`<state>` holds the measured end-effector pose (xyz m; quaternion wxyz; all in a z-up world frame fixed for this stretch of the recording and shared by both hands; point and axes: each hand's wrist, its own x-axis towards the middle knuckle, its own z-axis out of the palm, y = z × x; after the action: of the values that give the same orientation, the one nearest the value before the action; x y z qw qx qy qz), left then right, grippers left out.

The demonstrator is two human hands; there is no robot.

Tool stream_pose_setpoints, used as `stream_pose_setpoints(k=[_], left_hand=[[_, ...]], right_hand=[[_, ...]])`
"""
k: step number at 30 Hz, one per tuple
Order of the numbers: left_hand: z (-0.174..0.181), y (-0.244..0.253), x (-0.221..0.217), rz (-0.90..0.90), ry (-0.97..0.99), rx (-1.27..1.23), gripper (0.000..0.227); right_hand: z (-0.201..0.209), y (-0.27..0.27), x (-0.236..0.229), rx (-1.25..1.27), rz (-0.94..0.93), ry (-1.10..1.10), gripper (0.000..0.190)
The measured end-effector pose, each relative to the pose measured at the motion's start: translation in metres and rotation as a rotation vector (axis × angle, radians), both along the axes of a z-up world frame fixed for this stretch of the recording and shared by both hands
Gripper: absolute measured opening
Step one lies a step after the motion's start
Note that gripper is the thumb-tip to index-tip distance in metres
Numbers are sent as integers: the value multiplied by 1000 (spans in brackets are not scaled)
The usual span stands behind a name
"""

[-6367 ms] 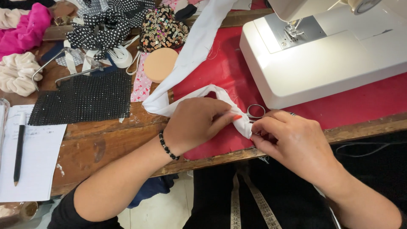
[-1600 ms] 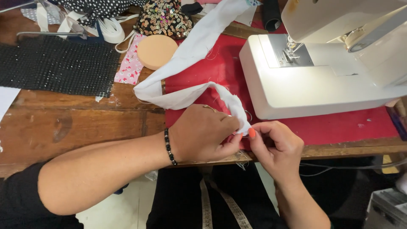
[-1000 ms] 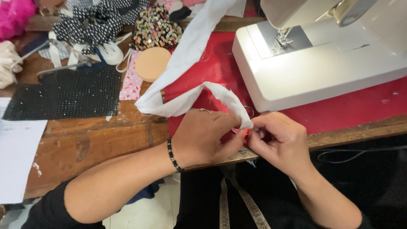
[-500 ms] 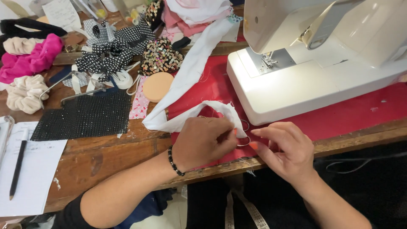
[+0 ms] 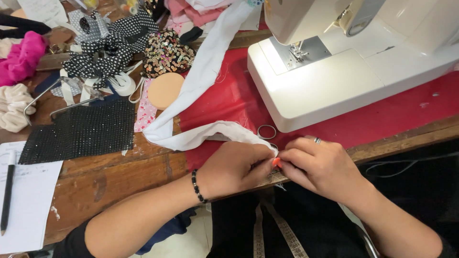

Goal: The person folds a long white fabric strip in half lengthwise and then repeatedly folds the edges inward to form a narrow tube. The hands smooth and adjust the folded edges along the strip's length. The strip remains on the worktable throughout.

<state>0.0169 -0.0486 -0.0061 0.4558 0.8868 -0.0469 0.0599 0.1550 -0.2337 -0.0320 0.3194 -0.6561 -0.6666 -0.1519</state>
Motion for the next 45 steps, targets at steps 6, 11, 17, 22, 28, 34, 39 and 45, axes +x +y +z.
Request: stream_pose_setpoints(k=[6,11,17,22,28,34,39,45], left_hand=[[30,41,-12,160,49,540,30],[19,36,-10,213,126,648,35],[12,46,-6,247,45,596,27],[-4,47,-2,222,33,482,21],[-3,46,-2,240,-45,370,15],[0,47,-7,325,-294,532,20],[6,56,-7,349,-364,442,15],[10,49,-6,301,-422,424,18]], right_hand=[[4,1,-6,-158,-114,51,8],[-2,4,-7,-115,-160,97,4],[-5,6,-12,-79,-233,60,4],[3,10,-17,-138,-267,65,6],[1,18,-12,-154,-264,99,10],[12,12,-7,-65,-132,308,11],[12,3,-7,69,-65,314,12],[3,-6,5,32,39,435,11]])
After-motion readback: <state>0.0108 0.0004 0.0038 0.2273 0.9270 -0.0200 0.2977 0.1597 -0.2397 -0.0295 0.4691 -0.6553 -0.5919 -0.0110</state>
